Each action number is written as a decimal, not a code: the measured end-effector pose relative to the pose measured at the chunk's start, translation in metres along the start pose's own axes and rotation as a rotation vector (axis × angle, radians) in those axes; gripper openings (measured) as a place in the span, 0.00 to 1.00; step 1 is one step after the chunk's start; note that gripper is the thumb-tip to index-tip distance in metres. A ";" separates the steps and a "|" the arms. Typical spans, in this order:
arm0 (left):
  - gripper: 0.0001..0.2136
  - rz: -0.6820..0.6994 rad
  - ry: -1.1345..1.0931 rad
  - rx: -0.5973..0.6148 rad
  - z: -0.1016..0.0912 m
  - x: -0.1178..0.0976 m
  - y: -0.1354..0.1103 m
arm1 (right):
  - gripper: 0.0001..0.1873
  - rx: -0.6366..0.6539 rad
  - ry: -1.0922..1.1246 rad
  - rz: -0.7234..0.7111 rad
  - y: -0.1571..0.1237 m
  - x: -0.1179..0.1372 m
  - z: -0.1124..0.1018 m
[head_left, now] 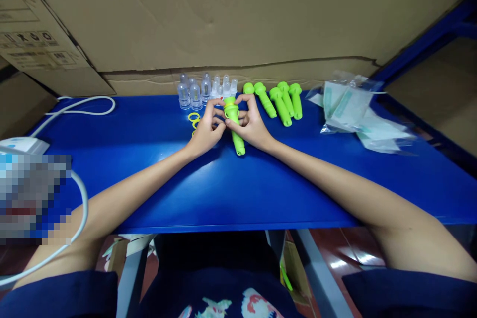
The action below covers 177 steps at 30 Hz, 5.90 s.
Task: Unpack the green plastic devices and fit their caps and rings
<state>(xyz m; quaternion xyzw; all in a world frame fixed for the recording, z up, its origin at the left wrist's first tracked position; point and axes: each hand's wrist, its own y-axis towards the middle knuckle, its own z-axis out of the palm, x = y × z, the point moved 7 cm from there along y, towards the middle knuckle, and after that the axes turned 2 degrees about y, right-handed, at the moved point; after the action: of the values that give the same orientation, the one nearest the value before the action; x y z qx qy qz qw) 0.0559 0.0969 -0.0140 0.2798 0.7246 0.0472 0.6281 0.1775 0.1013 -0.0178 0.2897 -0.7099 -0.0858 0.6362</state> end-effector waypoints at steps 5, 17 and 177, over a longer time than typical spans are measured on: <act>0.20 0.003 -0.003 0.008 -0.001 0.002 0.001 | 0.27 0.006 0.036 0.003 -0.001 0.000 0.000; 0.13 0.071 0.154 0.085 0.008 -0.007 -0.002 | 0.37 -0.104 0.087 0.063 0.001 -0.008 -0.007; 0.25 -0.066 -0.035 0.006 0.002 0.005 0.000 | 0.26 -0.107 0.047 0.227 0.002 -0.014 -0.008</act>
<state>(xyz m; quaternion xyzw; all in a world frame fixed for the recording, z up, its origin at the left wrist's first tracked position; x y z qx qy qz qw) 0.0577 0.0982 -0.0188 0.2586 0.7224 0.0193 0.6410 0.1852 0.1121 -0.0269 0.1751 -0.7175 -0.0440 0.6727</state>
